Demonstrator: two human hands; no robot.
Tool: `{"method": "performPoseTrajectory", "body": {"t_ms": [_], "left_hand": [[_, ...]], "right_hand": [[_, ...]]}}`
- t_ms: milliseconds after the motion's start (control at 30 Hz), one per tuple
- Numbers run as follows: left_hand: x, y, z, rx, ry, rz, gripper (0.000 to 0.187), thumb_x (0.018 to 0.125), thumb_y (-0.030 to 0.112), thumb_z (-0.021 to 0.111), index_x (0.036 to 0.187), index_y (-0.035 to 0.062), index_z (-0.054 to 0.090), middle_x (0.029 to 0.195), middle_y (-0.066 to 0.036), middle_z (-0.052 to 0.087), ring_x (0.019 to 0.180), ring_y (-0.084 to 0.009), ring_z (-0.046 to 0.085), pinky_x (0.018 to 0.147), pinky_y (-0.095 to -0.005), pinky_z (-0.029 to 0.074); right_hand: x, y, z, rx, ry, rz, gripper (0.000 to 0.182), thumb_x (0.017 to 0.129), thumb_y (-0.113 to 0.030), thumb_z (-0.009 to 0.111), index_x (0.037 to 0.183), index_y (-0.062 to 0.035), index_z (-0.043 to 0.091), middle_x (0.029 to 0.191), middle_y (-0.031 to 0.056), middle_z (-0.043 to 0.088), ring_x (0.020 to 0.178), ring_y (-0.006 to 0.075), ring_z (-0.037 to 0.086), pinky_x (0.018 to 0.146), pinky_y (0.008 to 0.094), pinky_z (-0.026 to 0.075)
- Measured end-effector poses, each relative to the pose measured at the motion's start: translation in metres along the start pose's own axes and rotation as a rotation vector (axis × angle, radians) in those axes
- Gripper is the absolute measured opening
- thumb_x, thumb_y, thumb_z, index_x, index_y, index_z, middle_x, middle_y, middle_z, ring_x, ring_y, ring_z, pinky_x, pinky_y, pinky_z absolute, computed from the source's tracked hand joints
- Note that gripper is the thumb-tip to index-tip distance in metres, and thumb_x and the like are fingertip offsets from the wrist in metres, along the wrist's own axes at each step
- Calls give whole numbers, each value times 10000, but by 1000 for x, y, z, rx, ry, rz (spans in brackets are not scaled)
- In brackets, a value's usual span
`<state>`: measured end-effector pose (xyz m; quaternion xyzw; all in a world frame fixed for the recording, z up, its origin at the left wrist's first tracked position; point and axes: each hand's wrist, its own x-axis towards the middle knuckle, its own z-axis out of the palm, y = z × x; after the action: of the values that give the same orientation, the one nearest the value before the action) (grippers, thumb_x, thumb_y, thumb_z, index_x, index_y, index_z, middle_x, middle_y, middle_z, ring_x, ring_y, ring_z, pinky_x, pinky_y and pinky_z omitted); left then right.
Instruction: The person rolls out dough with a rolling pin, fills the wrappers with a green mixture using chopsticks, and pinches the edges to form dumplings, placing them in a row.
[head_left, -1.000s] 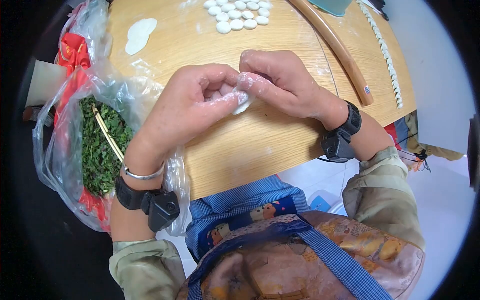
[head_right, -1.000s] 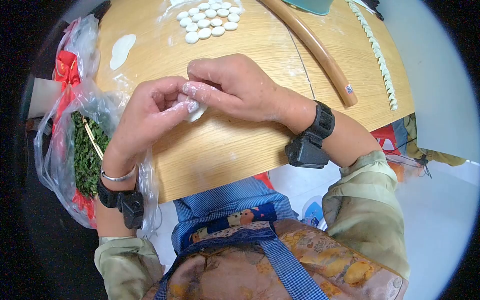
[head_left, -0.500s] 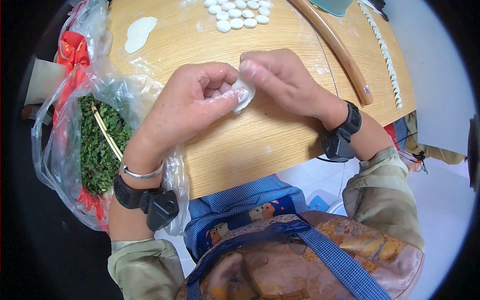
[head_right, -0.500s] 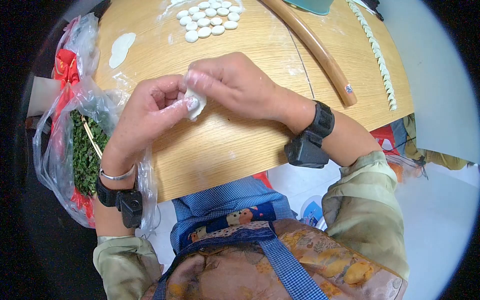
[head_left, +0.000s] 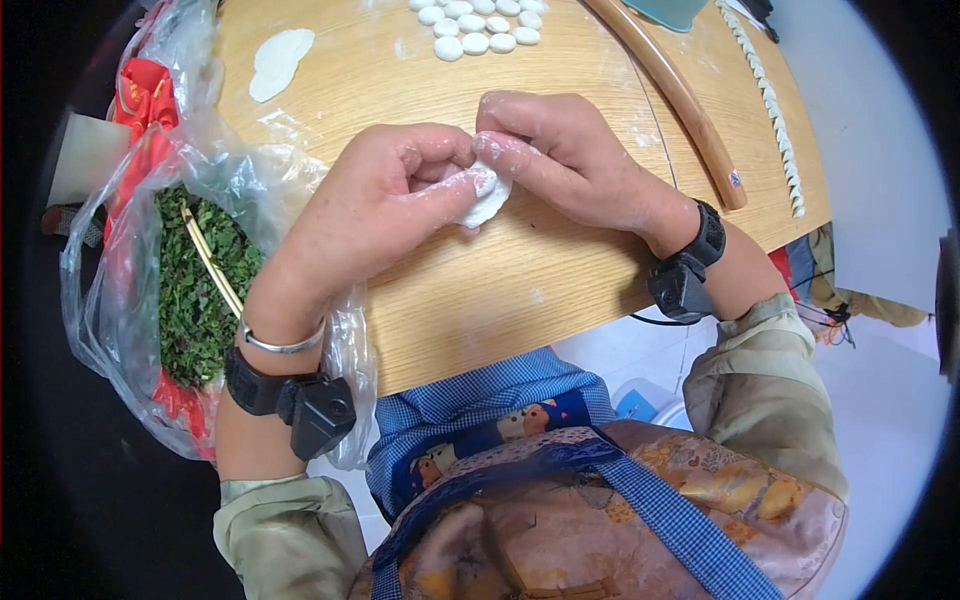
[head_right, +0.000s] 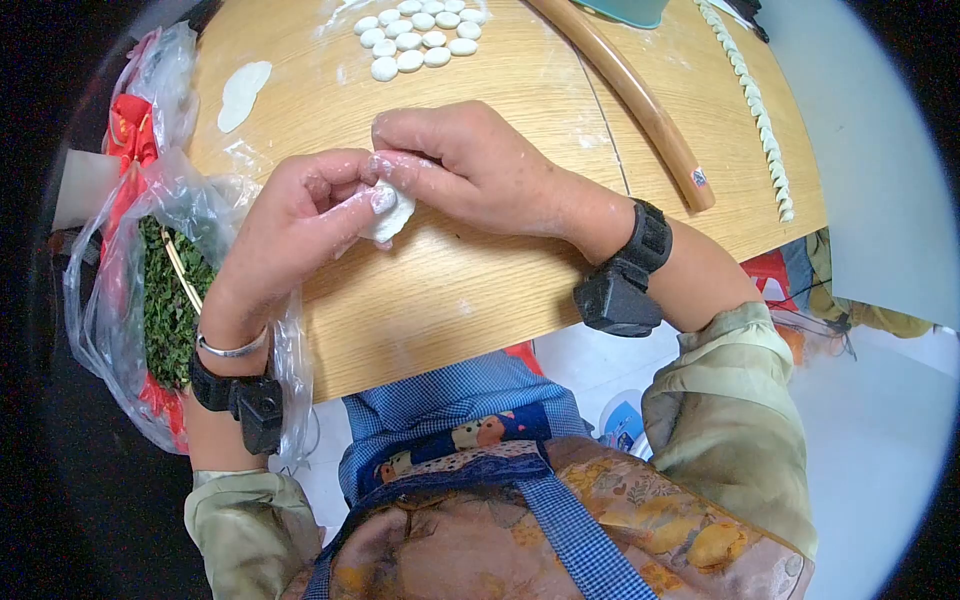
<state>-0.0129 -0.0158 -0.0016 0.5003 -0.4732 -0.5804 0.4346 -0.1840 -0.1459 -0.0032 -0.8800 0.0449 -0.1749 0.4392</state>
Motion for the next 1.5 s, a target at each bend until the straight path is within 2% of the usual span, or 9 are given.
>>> {"method": "performPoseTrajectory", "body": {"t_ms": [200, 333, 467, 533, 967, 1033, 1167, 1233, 1500], "left_hand": [[0, 2, 0, 16, 15, -2, 175, 967, 179, 595, 1061, 38, 640, 775, 6, 673, 586, 8, 457, 506, -161, 328], [-1, 3, 0, 12, 27, -19, 177, 969, 191, 591, 1061, 46, 636, 778, -6, 677, 581, 1, 453, 513, -162, 338], [-1, 1, 0, 5, 19, -7, 184, 974, 198, 580, 1075, 51, 624, 794, -20, 684, 587, -12, 490, 516, -157, 359], [0, 1, 0, -9, 11, 20, 186, 979, 195, 572, 1087, 49, 616, 800, -24, 686, 593, -17, 511, 519, -156, 372], [4, -5, -3, 75, 148, 147, 172, 961, 151, 608, 1073, 23, 631, 865, -3, 656, 714, -37, 567, 598, -170, 420], [3, 0, -2, 32, 170, 107, 193, 961, 179, 619, 1094, 40, 631, 846, 14, 648, 688, -25, 526, 592, -165, 391], [2, 3, -2, -24, 183, 46, 199, 966, 177, 612, 1112, 44, 626, 814, 12, 649, 666, -22, 514, 587, -160, 387], [2, 3, -2, -32, 181, 49, 201, 970, 184, 608, 1113, 44, 625, 803, 12, 650, 664, -20, 513, 587, -158, 387], [2, 3, -2, -31, 123, 38, 204, 992, 193, 586, 1125, 40, 613, 809, 1, 659, 646, -22, 514, 575, -158, 393]], "right_hand": [[0, -4, -1, 113, 31, 114, 309, 1019, -263, 488, 886, 3, 571, 709, 138, 533, 650, 228, 545, 642, 363, 449], [0, 0, 2, -16, 35, 3, 300, 1046, -222, 460, 850, -7, 530, 704, 44, 441, 665, 126, 422, 619, 285, 392], [0, 1, 2, -70, 39, -16, 303, 1052, -224, 448, 857, -8, 533, 709, 30, 460, 673, 118, 428, 622, 285, 392], [-2, 1, 0, 100, 41, 101, 290, 1015, -260, 486, 936, 2, 583, 731, 164, 549, 657, 287, 552, 642, 368, 451], [0, -1, -3, 20, 55, 52, 273, 1008, -252, 503, 908, -6, 565, 715, 160, 539, 650, 283, 547, 639, 366, 451], [-1, -1, -6, 99, 7, 134, 230, 1039, -200, 491, 913, -17, 551, 730, 6, 453, 672, 106, 423, 615, 267, 384], [0, 3, 0, 42, 66, 70, 229, 1035, -204, 497, 915, -16, 547, 728, 5, 444, 673, 103, 414, 609, 266, 378], [1, 3, 1, -20, 94, 39, 247, 1000, -236, 514, 930, -4, 560, 738, 169, 547, 670, 315, 558, 640, 384, 449], [1, 1, -1, -88, 69, 17, 259, 1007, -255, 504, 945, -10, 564, 752, 182, 564, 694, 348, 576, 650, 397, 457]]}}
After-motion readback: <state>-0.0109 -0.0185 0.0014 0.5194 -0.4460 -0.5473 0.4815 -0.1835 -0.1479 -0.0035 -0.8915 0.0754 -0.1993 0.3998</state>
